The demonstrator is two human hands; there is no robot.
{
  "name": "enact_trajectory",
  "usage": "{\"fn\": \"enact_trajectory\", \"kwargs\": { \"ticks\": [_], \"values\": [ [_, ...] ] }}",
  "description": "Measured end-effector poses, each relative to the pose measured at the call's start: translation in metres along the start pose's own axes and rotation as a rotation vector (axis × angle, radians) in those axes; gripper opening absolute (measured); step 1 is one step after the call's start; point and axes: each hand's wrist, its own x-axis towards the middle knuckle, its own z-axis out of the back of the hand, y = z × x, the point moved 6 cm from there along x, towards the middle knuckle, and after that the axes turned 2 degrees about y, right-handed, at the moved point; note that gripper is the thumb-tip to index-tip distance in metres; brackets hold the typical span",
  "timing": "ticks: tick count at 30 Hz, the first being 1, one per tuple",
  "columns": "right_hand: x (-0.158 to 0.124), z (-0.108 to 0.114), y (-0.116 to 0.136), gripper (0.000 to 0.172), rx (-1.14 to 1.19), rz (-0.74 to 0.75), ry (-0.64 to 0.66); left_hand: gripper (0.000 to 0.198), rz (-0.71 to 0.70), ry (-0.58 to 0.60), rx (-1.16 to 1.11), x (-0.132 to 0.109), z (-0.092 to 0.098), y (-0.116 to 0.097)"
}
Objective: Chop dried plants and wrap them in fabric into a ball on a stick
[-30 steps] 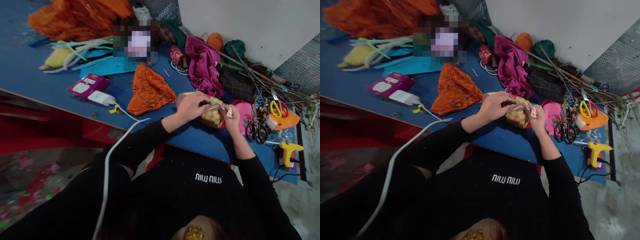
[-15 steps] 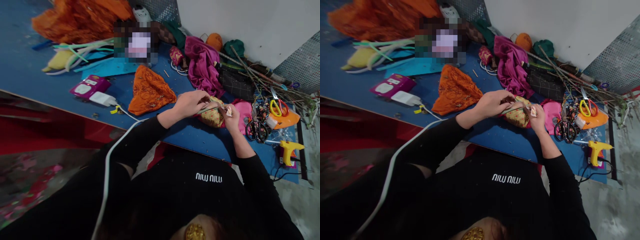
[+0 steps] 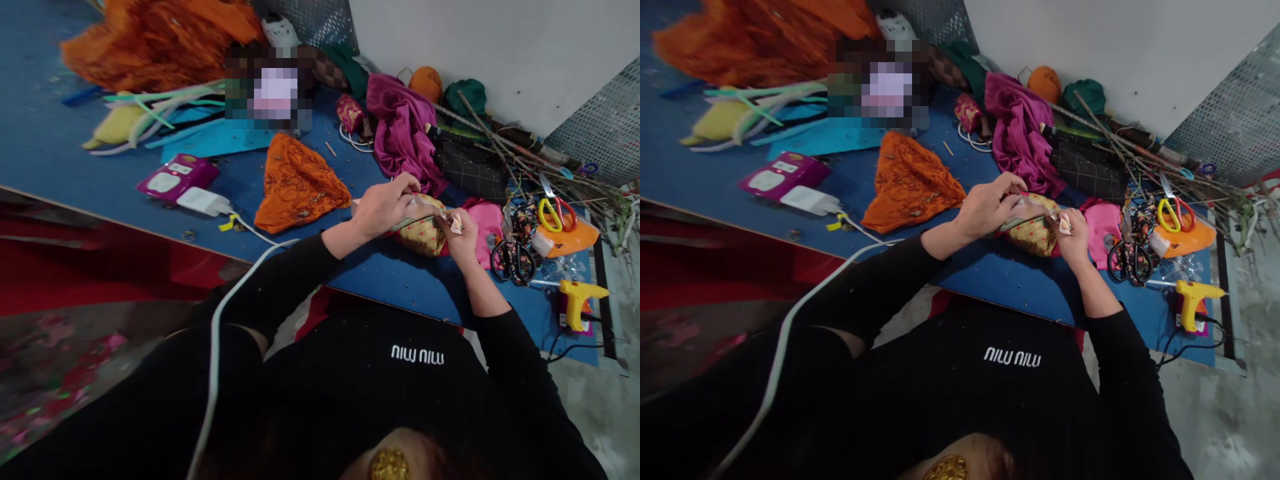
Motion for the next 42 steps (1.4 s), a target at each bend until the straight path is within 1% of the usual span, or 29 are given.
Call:
{"fn": "enact_trajectory", "kwargs": {
  "ticks": [3, 6, 10, 13, 15, 18, 20, 22, 24, 26, 28, 30, 34, 35, 37, 38, 39, 41, 42],
  "values": [
    [0.000, 0.000, 0.000, 0.027, -0.007, -0.004, -0.001, 0.024, 0.004, 0.041, -0.079, 0.001, -0.005, -0.001],
    [0.000, 0.000, -0.002, 0.026, -0.012, -0.018, 0.001, 0.030, -0.002, 0.092, -0.100, 0.001, -0.008, -0.003],
    [0.000, 0.001, 0.000, 0.022, -0.010, -0.019, 0.009, 0.032, -0.015, 0.130, -0.025, 0.000, -0.011, -0.001],
    [-0.002, 0.002, 0.005, 0.017, -0.021, 0.012, 0.004, 0.022, -0.008, 0.101, 0.061, 0.002, -0.011, 0.004],
    [-0.002, 0.003, 0.009, 0.014, -0.039, 0.040, -0.015, 0.023, -0.012, 0.093, 0.064, 0.004, -0.010, 0.006],
    [-0.003, 0.005, 0.015, 0.013, -0.074, 0.086, -0.049, 0.026, -0.094, 0.145, 0.097, 0.007, -0.009, 0.001],
    [-0.002, 0.004, 0.017, 0.016, -0.063, 0.107, -0.038, 0.026, -0.159, 0.202, 0.160, 0.008, -0.008, -0.005],
    [-0.002, 0.002, 0.016, 0.019, -0.024, 0.098, 0.003, 0.025, -0.180, 0.217, 0.217, 0.007, -0.006, -0.011],
    [-0.002, 0.002, 0.015, 0.022, 0.003, 0.066, 0.036, 0.025, -0.152, 0.155, 0.248, 0.005, -0.001, -0.016],
    [-0.002, 0.003, 0.012, 0.024, 0.024, 0.033, 0.036, 0.025, -0.108, 0.078, 0.249, 0.004, 0.001, -0.021],
    [-0.001, 0.004, 0.011, 0.029, 0.046, 0.017, 0.035, 0.024, -0.079, 0.055, 0.231, 0.003, -0.003, -0.026],
    [0.000, 0.004, 0.010, 0.036, 0.040, 0.029, 0.049, 0.023, -0.078, 0.078, 0.217, 0.004, -0.013, -0.031],
    [0.001, 0.000, 0.009, 0.051, -0.108, 0.081, 0.121, 0.023, -0.143, 0.099, 0.198, 0.010, -0.028, -0.043],
    [0.001, -0.001, 0.008, 0.049, -0.149, 0.077, 0.130, 0.023, -0.172, 0.102, 0.184, 0.012, -0.030, -0.048],
    [0.000, 0.001, 0.006, 0.032, -0.195, 0.060, 0.118, 0.023, -0.250, 0.135, 0.146, 0.012, -0.035, -0.058],
    [-0.001, 0.002, 0.006, 0.023, -0.196, 0.055, 0.099, 0.023, -0.291, 0.169, 0.130, 0.011, -0.037, -0.063],
    [-0.001, 0.003, 0.007, 0.019, -0.184, 0.055, 0.079, 0.023, -0.326, 0.213, 0.121, 0.009, -0.040, -0.067],
    [-0.002, 0.005, 0.010, 0.019, -0.133, 0.068, 0.046, 0.026, -0.359, 0.277, 0.126, 0.004, -0.043, -0.070],
    [-0.003, 0.006, 0.011, 0.019, -0.105, 0.069, 0.029, 0.027, -0.367, 0.280, 0.134, 0.001, -0.043, -0.070]
  ]
}}
